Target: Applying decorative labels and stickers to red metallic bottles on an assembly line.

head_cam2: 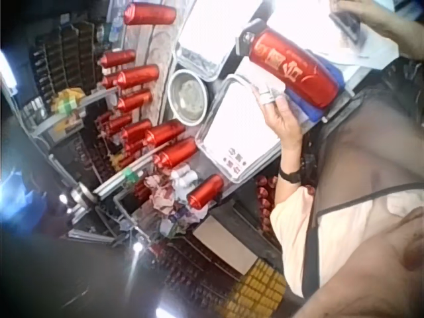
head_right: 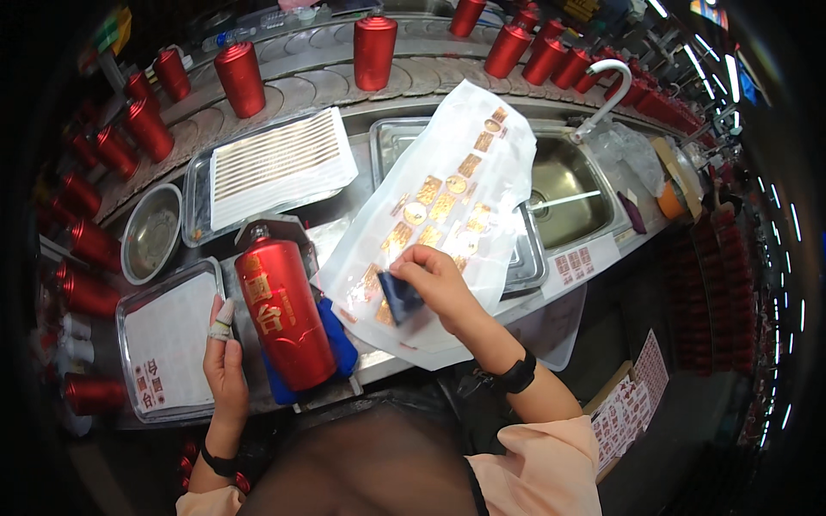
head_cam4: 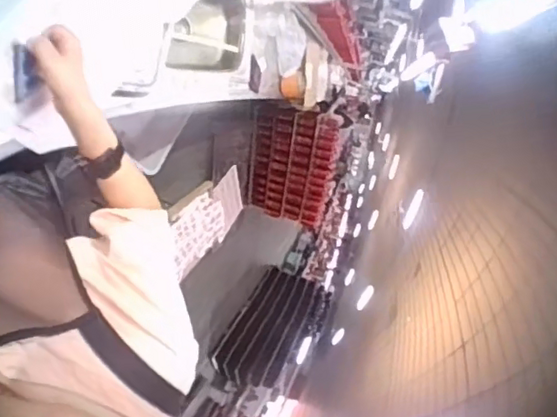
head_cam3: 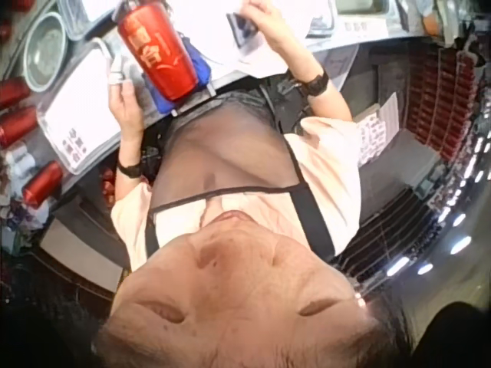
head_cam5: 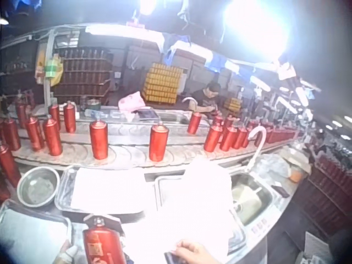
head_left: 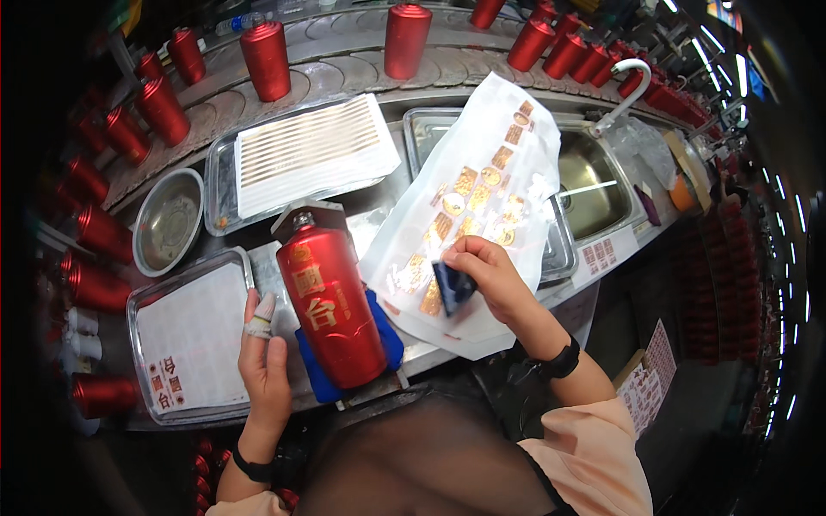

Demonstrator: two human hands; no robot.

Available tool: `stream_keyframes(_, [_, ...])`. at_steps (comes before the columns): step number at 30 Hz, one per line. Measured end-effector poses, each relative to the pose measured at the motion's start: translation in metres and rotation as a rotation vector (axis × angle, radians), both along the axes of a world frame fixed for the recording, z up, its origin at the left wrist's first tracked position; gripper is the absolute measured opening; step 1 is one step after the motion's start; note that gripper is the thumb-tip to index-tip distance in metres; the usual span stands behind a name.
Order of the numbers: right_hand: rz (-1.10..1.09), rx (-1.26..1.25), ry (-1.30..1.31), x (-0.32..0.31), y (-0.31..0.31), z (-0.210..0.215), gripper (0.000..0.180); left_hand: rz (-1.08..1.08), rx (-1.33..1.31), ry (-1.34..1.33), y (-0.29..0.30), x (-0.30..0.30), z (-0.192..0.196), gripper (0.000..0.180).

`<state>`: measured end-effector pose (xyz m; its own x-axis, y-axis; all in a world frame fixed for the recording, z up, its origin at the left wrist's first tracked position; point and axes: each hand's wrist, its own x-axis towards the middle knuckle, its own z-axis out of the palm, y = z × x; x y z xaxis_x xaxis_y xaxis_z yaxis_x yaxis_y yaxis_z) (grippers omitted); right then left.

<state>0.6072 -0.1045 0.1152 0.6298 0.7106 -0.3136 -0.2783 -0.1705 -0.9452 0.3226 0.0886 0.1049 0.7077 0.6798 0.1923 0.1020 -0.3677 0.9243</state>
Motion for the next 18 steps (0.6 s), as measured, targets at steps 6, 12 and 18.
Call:
stream_keyframes(6, [0.042,-0.370,-0.560,0.054,-0.001,0.014,0.014,0.014,-0.094,-0.008,-0.002,0.000,-0.010,0.050])
stream_keyframes(12, [0.152,-0.702,-1.157,0.112,0.025,0.005,0.029,0.031,-0.164,-0.026,-0.003,0.005,-0.005,0.049])
stream_keyframes(18, [0.334,-0.630,-1.199,0.103,0.052,0.001,0.033,0.062,-0.142,-0.024,0.000,0.000,-0.008,0.049])
